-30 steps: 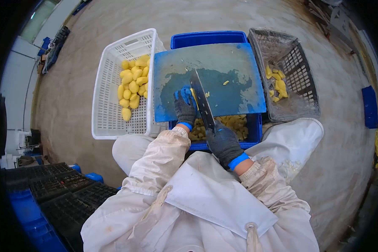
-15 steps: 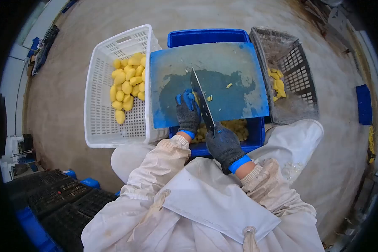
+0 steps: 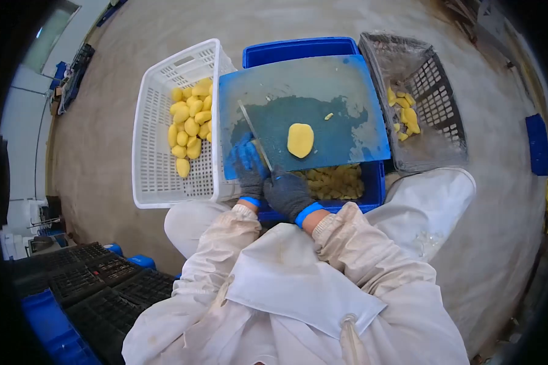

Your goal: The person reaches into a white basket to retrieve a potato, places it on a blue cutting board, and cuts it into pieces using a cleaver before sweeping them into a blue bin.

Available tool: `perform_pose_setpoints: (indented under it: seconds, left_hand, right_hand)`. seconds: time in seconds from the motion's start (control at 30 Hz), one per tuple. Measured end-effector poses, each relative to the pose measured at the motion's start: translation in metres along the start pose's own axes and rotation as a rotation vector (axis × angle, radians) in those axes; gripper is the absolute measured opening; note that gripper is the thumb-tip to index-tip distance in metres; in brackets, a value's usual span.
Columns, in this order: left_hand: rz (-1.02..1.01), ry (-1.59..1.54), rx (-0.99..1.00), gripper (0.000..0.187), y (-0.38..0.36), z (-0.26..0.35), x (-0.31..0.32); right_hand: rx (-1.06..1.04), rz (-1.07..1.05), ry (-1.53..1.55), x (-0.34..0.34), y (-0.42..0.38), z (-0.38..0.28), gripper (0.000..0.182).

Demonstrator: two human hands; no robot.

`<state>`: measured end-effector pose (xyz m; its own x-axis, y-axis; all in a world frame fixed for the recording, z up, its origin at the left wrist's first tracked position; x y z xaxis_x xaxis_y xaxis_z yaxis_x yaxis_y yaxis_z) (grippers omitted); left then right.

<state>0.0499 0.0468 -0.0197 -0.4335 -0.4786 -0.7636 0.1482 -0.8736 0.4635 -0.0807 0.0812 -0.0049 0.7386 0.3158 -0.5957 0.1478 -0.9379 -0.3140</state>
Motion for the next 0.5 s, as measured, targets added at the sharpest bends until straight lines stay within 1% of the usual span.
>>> perform_pose_setpoints:
  seconds: [0.03,0.1,0.13,0.2,0.23,0.3,0.33,0.4,0.43,0.47,0.5]
  left_hand:
    - [0.000,0.001,0.007,0.032,0.002,-0.001,-0.002]
    - [0.059,-0.082,-0.127,0.032,0.004,-0.009,-0.017]
    - [0.057,-0.080,-0.124,0.032,0.005,-0.006,-0.017]
    - [-0.024,0.075,-0.062,0.033,0.012,0.009,-0.004]
    - [-0.026,0.071,-0.064,0.033,0.012,0.017,0.002]
    - [-0.128,0.374,-0.178,0.034,0.011,0.019,0.018]
    - [-0.124,0.378,-0.189,0.034,0.015,0.013,0.020]
    - [0.049,-0.222,-0.267,0.033,0.023,-0.009,0.004]
    - [0.033,-0.354,-0.348,0.033,0.019,-0.026,-0.002]
    - [0.041,-0.347,-0.349,0.033,0.016,-0.034,-0.015]
    - [-0.058,-0.383,-0.384,0.033,0.011,-0.041,-0.017]
  right_hand:
    - [-0.082,-0.036,0.034,0.012,0.002,-0.005,0.036]
    - [-0.230,-0.068,0.095,0.015,-0.002,-0.016,0.038]
    - [-0.230,-0.067,0.098,0.012,-0.004,-0.011,0.038]
    - [-0.518,-0.148,-0.322,0.012,-0.018,-0.024,0.038]
    - [-0.515,-0.148,-0.325,0.004,-0.023,-0.020,0.038]
    - [-0.113,-0.094,0.032,-0.030,-0.028,0.003,0.033]
    - [-0.120,-0.104,0.028,-0.036,-0.033,0.001,0.033]
    - [-0.018,0.042,-0.024,-0.054,-0.039,0.007,0.031]
    - [-0.099,0.079,-0.040,-0.056,-0.040,0.004,0.031]
    - [-0.108,0.074,-0.038,-0.055,-0.040,0.002,0.031]
    - [-0.115,0.079,0.006,-0.056,-0.040,-0.001,0.032]
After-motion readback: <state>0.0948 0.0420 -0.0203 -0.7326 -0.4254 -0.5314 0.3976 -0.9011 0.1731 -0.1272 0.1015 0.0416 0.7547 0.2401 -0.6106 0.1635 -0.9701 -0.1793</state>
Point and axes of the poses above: each hand's wrist, its own y-axis towards the middle knuckle, its own x-axis out of the palm, z = x × y, the point moved 9 cm from there along y, towards the middle knuckle, and after that the axes turned 7 degrees about y, right-handed, at the moved point
